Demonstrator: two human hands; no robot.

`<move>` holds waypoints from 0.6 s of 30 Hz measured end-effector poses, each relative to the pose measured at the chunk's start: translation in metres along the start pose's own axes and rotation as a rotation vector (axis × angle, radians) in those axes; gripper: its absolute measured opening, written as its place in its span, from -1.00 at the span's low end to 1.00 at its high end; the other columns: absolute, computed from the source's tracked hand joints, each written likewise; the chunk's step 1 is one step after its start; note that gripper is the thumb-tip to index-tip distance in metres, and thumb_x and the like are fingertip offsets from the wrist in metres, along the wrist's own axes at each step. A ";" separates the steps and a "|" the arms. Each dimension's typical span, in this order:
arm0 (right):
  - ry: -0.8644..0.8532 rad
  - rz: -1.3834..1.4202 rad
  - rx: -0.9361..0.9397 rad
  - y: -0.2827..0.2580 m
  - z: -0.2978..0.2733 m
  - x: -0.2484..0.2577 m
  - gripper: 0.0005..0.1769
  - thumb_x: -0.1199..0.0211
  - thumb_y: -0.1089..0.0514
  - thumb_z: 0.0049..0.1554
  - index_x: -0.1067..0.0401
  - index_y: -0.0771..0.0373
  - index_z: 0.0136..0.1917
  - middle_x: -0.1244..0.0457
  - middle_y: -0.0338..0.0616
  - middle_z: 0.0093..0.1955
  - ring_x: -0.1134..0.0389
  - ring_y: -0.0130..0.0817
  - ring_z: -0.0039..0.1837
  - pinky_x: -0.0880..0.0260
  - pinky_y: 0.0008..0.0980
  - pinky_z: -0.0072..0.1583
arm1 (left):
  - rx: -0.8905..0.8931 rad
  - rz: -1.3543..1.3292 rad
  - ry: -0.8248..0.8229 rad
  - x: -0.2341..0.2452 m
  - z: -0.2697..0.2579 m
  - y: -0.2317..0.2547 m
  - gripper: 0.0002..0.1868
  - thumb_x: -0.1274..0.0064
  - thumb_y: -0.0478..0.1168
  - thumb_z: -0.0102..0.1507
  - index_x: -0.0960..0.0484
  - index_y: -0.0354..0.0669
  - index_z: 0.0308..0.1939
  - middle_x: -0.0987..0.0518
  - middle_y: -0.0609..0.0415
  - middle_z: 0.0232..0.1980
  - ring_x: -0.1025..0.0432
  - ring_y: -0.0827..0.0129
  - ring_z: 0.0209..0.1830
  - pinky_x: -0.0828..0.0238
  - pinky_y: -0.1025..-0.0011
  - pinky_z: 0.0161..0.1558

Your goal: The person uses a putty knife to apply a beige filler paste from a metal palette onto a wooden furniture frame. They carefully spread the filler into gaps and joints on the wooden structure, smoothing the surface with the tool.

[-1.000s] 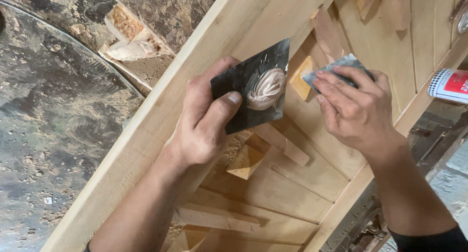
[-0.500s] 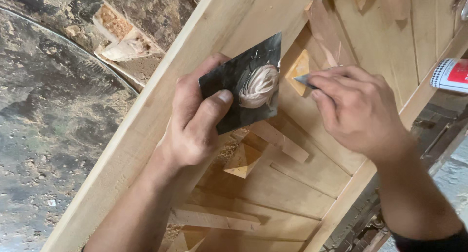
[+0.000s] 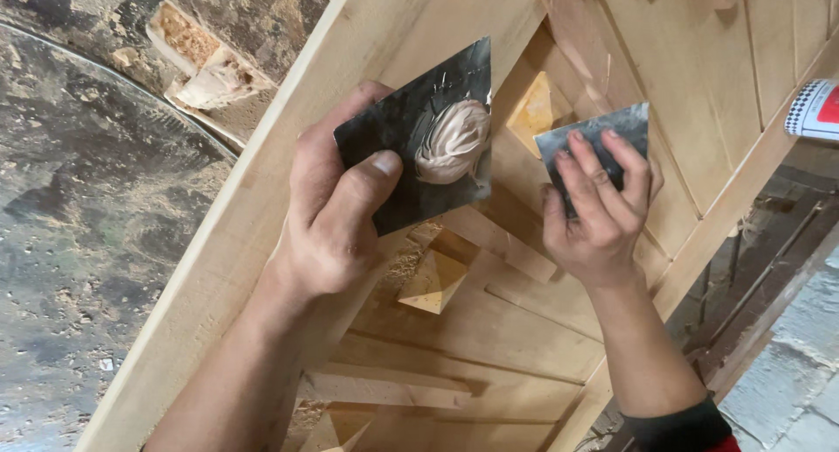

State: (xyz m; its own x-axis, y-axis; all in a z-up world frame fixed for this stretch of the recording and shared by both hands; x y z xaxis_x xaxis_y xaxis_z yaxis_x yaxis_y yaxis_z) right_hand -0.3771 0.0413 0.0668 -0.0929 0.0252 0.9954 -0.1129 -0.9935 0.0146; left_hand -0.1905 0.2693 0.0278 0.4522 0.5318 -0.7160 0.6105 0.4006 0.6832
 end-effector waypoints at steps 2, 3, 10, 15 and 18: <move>0.021 0.013 0.030 0.001 0.000 -0.001 -0.64 -0.41 0.28 0.12 -0.57 0.37 0.20 -0.38 0.01 0.36 -0.24 0.10 0.45 -0.10 0.08 0.44 | 0.005 -0.004 -0.001 0.000 0.000 0.001 -0.66 0.16 -0.22 0.34 -0.47 -0.44 0.07 -0.55 0.03 -0.11 -0.37 0.47 -0.13 -0.37 0.50 0.02; 0.017 -0.005 0.038 0.001 0.001 -0.002 -0.65 -0.41 0.28 0.13 -0.58 0.36 0.20 -0.38 -0.01 0.36 -0.25 0.09 0.45 -0.10 0.08 0.44 | 0.008 0.004 -0.002 0.000 0.001 0.001 -0.66 0.16 -0.22 0.34 -0.46 -0.44 0.07 -0.55 0.03 -0.11 -0.37 0.47 -0.12 -0.37 0.50 0.01; -0.033 -0.142 0.055 -0.008 0.008 -0.009 -0.76 -0.39 0.30 0.20 -0.63 0.28 0.16 -0.40 -0.07 0.34 -0.30 0.03 0.42 -0.09 0.02 0.40 | -0.011 0.144 -0.019 0.006 0.001 0.000 -0.62 0.17 -0.20 0.31 -0.47 -0.40 0.11 -0.55 0.06 -0.16 -0.38 0.49 -0.16 -0.35 0.52 -0.07; -0.119 -0.088 -0.029 -0.021 0.016 0.018 -0.73 -0.31 0.30 0.16 -0.61 0.30 0.14 -0.42 -0.06 0.28 -0.33 0.02 0.37 -0.16 -0.05 0.38 | -0.023 0.152 -0.015 0.005 0.004 0.000 -0.60 0.16 -0.18 0.31 -0.48 -0.39 0.13 -0.55 0.07 -0.09 -0.38 0.48 -0.09 -0.35 0.49 0.00; -0.124 -0.004 -0.088 -0.027 0.025 0.030 -0.70 -0.29 0.30 0.18 -0.55 0.36 0.20 -0.40 0.02 0.29 -0.34 0.04 0.36 -0.26 -0.05 0.40 | -0.004 0.161 -0.004 0.007 0.004 -0.002 -0.62 0.14 -0.17 0.31 -0.49 -0.38 0.10 -0.54 0.08 -0.13 -0.36 0.49 -0.17 -0.33 0.48 -0.05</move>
State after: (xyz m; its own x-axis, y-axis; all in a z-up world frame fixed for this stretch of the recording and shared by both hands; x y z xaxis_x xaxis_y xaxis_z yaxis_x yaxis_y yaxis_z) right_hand -0.3519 0.0661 0.0986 0.0305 0.0098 0.9995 -0.2001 -0.9796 0.0157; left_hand -0.1862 0.2696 0.0208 0.5469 0.5864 -0.5975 0.5275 0.3128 0.7899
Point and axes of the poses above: each hand's wrist, its own z-axis towards the middle knuckle, its own x-axis out of the back of the hand, y = z × x, the point moved 2 cm from there along z, towards the middle knuckle
